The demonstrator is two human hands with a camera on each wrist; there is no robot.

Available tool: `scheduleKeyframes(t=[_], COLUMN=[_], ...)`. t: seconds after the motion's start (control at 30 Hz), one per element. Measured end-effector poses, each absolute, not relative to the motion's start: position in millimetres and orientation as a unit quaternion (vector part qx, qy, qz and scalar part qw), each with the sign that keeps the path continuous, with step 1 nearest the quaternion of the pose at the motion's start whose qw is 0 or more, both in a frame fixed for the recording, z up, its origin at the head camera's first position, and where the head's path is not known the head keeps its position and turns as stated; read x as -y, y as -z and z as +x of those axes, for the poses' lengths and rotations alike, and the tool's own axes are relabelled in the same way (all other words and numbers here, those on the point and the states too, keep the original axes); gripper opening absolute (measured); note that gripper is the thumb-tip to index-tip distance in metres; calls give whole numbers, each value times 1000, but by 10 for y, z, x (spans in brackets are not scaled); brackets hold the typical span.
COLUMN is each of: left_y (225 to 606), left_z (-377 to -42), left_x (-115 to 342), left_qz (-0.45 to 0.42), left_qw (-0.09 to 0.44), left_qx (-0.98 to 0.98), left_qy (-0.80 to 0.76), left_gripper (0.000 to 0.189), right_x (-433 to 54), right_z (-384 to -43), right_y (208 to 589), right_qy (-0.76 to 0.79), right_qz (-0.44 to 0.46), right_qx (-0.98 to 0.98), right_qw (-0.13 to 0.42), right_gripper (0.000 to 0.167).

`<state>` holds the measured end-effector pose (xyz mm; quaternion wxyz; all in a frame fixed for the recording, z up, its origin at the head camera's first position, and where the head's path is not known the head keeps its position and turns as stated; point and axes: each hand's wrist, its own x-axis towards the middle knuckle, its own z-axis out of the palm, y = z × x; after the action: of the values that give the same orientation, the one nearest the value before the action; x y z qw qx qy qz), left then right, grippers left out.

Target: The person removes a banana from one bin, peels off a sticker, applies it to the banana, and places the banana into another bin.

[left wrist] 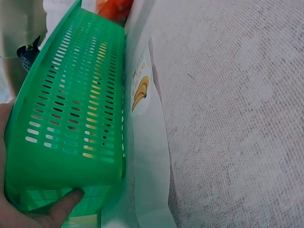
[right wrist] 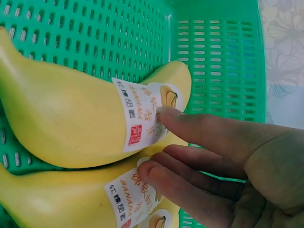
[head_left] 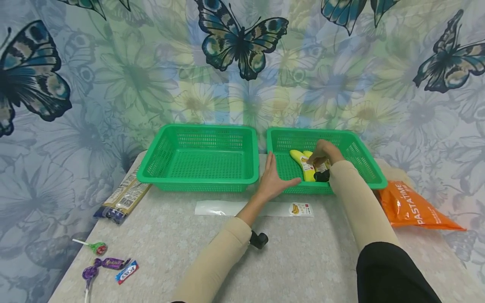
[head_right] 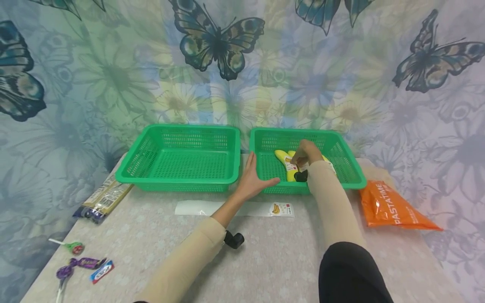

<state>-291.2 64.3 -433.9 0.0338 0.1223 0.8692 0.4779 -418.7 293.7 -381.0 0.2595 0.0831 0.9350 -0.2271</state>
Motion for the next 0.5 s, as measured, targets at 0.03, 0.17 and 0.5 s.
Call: scheduleKeyframes(t=[0.03, 0.17, 0.5], left_y=[4337, 4336, 4421], left_z=[-2916, -2937, -2817], left_x=[-648, -660, -584], left_qz=[123, 122, 116], left_qw=[34, 29, 27], left_qx=[-869, -868, -867], left_qy=[-479, -481, -483], left_gripper=[119, 119, 109], right_x=[-2947, -2963, -2721], right_z=[-4190, -4173, -3628], right_y=[3801, 3710, 3467], right_qy=[226, 244, 280], right_qz=[81, 58, -25], right_qx=[-935, -935, -947], right_qw=[260, 252, 152], right_gripper=[31, 33, 38])
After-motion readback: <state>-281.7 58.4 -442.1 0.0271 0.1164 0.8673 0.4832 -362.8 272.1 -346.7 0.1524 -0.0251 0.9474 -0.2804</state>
